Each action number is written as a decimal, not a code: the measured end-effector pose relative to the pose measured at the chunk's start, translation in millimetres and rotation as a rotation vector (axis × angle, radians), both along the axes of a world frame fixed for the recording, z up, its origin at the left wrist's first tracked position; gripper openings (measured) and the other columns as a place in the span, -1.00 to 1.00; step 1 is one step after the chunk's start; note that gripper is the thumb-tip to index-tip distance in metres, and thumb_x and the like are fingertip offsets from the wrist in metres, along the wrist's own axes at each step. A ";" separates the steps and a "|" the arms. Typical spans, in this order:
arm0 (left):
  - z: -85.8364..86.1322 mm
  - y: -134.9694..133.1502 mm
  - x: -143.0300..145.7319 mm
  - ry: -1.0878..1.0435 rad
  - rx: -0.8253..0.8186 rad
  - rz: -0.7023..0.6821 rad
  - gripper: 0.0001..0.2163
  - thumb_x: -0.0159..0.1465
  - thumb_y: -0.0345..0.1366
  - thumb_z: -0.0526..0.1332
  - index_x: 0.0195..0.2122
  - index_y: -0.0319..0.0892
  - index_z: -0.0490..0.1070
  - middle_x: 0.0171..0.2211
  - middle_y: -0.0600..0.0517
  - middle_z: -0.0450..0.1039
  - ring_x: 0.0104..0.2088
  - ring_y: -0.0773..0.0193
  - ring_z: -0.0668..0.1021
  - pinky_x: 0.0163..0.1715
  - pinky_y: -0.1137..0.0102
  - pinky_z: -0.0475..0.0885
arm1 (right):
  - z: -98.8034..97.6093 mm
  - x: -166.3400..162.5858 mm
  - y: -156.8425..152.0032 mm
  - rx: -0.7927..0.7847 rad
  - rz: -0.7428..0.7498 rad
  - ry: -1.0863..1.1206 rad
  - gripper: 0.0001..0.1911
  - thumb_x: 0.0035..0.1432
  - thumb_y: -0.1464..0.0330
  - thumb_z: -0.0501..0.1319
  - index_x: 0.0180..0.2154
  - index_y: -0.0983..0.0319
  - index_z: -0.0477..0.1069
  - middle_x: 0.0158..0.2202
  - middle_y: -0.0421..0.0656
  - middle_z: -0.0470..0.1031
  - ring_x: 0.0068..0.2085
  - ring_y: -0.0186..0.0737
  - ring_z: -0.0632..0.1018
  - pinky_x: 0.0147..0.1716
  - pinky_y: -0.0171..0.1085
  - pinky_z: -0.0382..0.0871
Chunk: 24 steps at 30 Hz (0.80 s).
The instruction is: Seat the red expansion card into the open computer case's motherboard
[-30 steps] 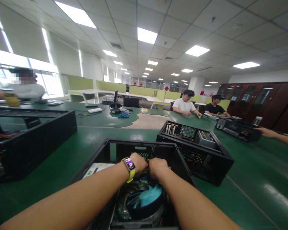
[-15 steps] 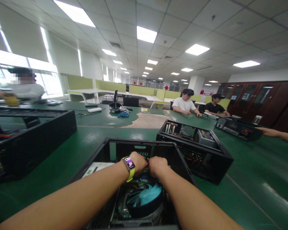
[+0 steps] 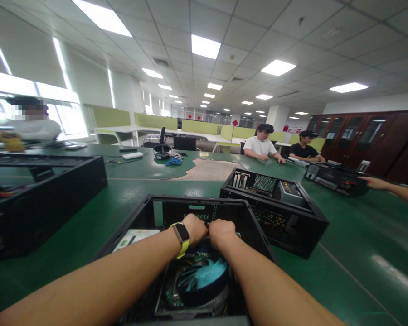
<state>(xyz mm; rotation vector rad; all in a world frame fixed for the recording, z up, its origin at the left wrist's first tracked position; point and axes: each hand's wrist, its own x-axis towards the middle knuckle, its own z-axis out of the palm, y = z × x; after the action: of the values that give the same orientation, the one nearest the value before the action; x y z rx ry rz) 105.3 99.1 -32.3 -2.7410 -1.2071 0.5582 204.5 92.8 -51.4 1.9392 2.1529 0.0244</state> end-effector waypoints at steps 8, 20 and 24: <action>-1.4 2.7 -2.1 -0.012 0.018 -0.035 -0.81 0.06 -0.46 0.18 -0.27 -0.28 0.46 -0.23 -0.22 0.49 -0.20 0.01 0.51 -0.25 0.15 0.44 | 1.3 -2.1 -2.8 -0.002 -0.007 0.000 -0.69 -0.03 0.52 0.11 -0.19 0.29 0.45 -0.20 0.03 0.45 -0.19 -0.07 0.49 -0.26 -0.15 0.41; 0.9 3.9 -0.6 0.003 0.007 0.065 -0.81 0.11 -0.47 0.10 -0.30 -0.20 0.47 -0.24 -0.16 0.50 -0.23 0.02 0.52 -0.31 0.13 0.45 | -2.0 5.1 2.8 -0.030 -0.023 0.008 -0.60 -0.20 0.50 0.21 -0.20 0.30 0.44 -0.20 0.01 0.45 -0.19 -0.04 0.48 -0.26 -0.14 0.41; 11.2 2.7 -2.4 -0.010 0.009 0.055 -0.83 0.04 -0.35 0.21 -0.33 -0.23 0.48 -0.27 -0.18 0.50 -0.25 -0.01 0.52 -0.31 0.13 0.45 | 0.8 4.4 4.2 -0.051 -0.037 0.022 -0.55 -0.29 0.42 0.28 -0.21 0.30 0.45 -0.22 0.01 0.46 -0.22 -0.02 0.49 -0.29 -0.15 0.41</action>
<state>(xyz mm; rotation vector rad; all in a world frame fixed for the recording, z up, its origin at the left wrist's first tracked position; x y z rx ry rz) 102.9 101.8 -21.2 -2.7140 -1.2876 0.5443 208.9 97.1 -50.6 1.9589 2.1101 -0.0577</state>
